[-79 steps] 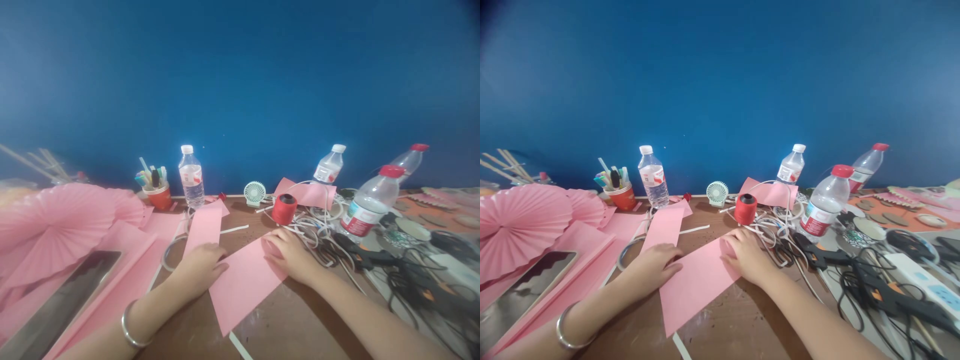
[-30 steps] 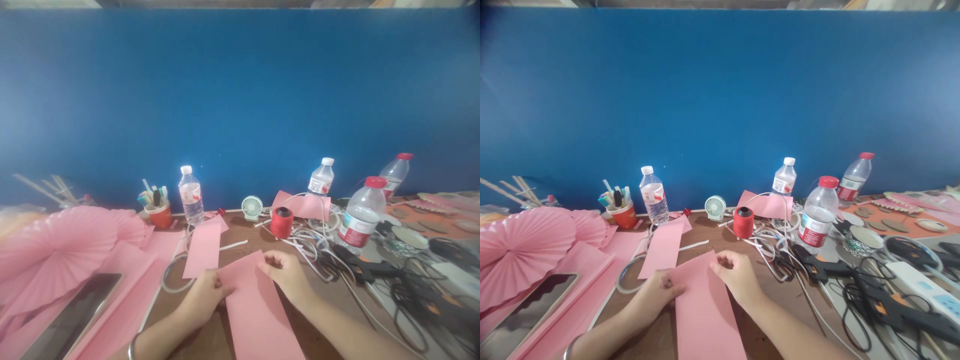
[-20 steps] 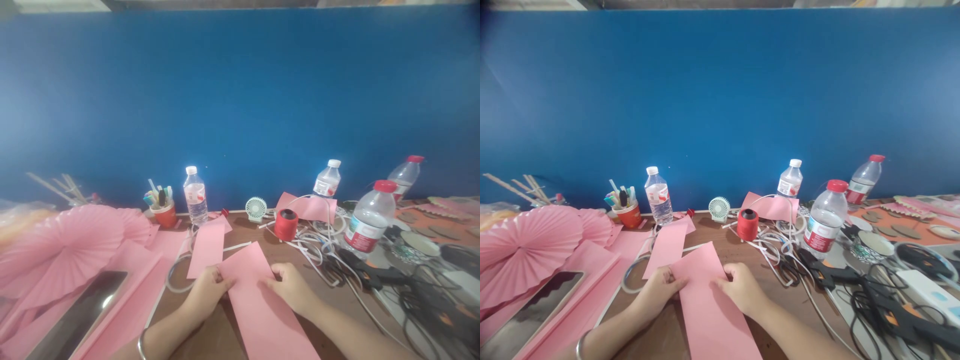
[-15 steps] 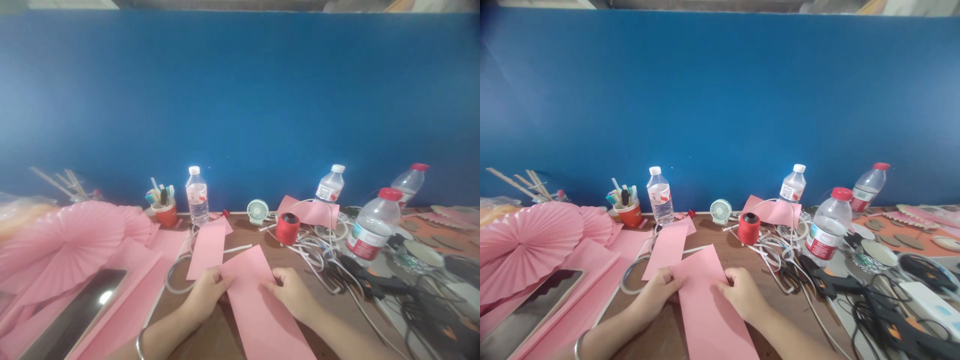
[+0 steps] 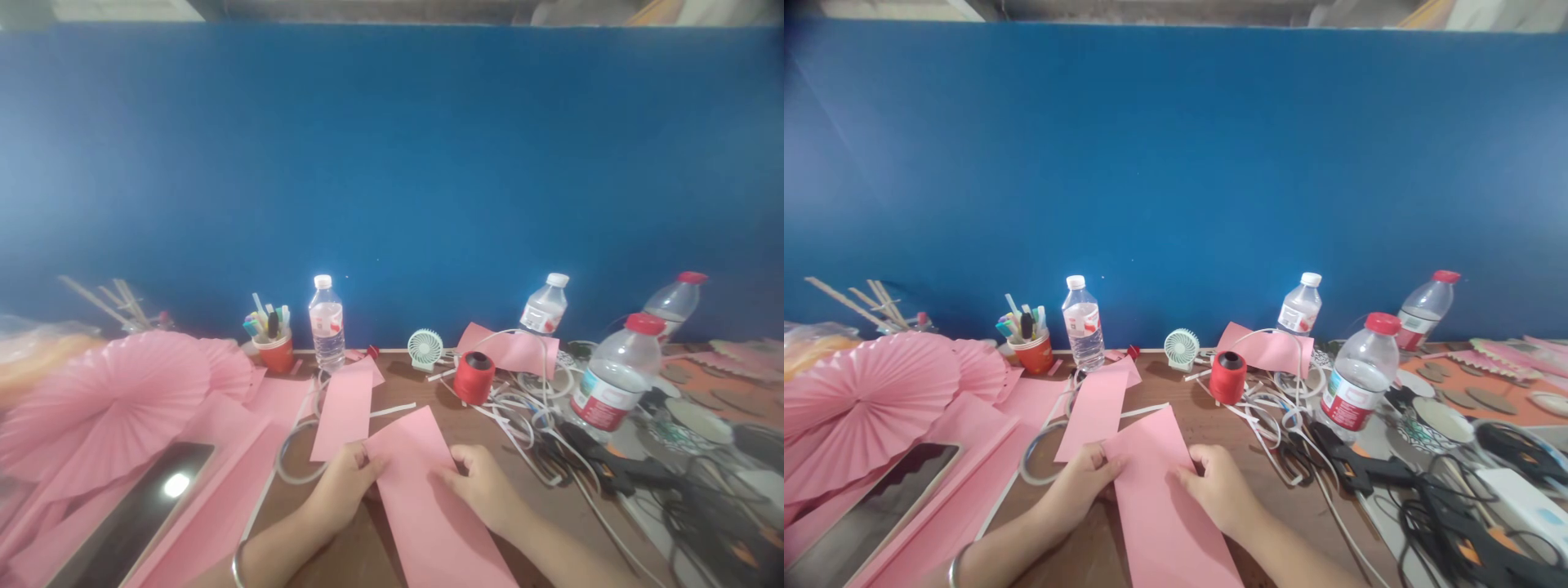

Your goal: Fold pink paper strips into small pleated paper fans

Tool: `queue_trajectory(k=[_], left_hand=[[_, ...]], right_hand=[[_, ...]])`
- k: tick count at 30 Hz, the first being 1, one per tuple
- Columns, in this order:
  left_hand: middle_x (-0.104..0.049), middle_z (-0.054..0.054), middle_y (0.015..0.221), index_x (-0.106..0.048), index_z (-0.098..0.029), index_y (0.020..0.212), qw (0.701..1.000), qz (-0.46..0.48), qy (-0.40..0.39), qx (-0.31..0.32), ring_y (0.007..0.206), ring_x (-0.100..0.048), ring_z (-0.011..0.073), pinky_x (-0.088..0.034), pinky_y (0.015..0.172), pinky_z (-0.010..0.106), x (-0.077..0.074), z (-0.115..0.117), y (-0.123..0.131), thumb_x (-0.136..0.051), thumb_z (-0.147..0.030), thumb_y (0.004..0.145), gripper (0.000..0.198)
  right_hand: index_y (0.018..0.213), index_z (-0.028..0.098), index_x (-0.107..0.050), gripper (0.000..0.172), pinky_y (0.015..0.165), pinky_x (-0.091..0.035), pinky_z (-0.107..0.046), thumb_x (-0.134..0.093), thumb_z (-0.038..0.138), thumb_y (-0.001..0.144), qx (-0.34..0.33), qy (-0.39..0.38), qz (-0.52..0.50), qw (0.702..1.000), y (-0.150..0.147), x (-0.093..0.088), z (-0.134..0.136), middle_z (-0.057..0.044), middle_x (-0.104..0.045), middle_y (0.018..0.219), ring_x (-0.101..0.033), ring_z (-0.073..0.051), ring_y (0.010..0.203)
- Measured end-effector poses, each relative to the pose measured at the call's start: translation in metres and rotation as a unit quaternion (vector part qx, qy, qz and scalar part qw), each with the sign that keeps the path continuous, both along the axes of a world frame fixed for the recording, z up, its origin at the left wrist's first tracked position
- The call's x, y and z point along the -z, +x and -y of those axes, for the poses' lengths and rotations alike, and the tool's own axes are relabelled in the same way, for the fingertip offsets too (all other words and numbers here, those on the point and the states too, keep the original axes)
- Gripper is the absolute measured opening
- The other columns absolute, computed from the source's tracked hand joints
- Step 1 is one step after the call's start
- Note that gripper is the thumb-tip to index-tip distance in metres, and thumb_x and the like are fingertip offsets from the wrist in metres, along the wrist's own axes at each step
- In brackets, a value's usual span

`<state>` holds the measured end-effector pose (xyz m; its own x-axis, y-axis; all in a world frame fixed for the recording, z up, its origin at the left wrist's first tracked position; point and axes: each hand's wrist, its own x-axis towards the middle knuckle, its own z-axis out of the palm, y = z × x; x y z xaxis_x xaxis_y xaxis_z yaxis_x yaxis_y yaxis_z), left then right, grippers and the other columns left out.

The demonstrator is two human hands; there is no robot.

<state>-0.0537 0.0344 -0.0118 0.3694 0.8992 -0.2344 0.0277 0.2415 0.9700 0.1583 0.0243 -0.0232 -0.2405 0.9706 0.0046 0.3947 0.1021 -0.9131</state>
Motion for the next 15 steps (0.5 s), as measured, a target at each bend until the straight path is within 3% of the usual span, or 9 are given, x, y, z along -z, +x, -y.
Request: queue_trajectory(k=[5, 9, 15], left_hand=[[-0.066, 0.01, 0.076, -0.061, -0.008, 0.082, 1.0, 0.016, -0.003, 0.015, 0.075, -0.062, 0.0247, -0.048, 0.065, 0.031, -0.0007, -0.0008, 0.0001, -0.061, -0.047, 0.069, 0.042], [-0.066, 0.01, 0.073, -0.061, -0.008, 0.078, 1.0, -0.006, 0.003, -0.003, 0.071, -0.062, 0.0241, -0.048, 0.064, 0.031, 0.0003, 0.0001, -0.0001, -0.06, -0.048, 0.069, 0.042], [-0.066, 0.011, 0.077, -0.061, -0.008, 0.076, 0.999, -0.029, 0.025, -0.004, 0.071, -0.062, 0.0235, -0.047, 0.065, 0.032, 0.0046, 0.0007, -0.002, -0.058, -0.047, 0.071, 0.04]], right_hand=[[0.056, 0.013, -0.046, 0.025, 0.047, -0.025, -0.02, -0.053, 0.031, 0.073, 0.004, 0.0, -0.003, 1.0, 0.0001, -0.0024, 0.0009, 0.003, -0.042, 0.054, -0.036, -0.01, 0.054], [0.067, 0.012, -0.057, 0.03, 0.055, -0.035, -0.022, -0.049, 0.038, 0.079, -0.016, 0.01, -0.047, 0.999, 0.0007, -0.0067, 0.0031, -0.003, -0.056, 0.068, -0.047, -0.015, 0.064], [0.071, 0.012, -0.062, 0.039, 0.059, -0.038, -0.024, -0.047, 0.046, 0.079, -0.018, 0.003, -0.045, 0.999, 0.0009, -0.0095, 0.0049, -0.004, -0.059, 0.068, -0.05, -0.018, 0.066]])
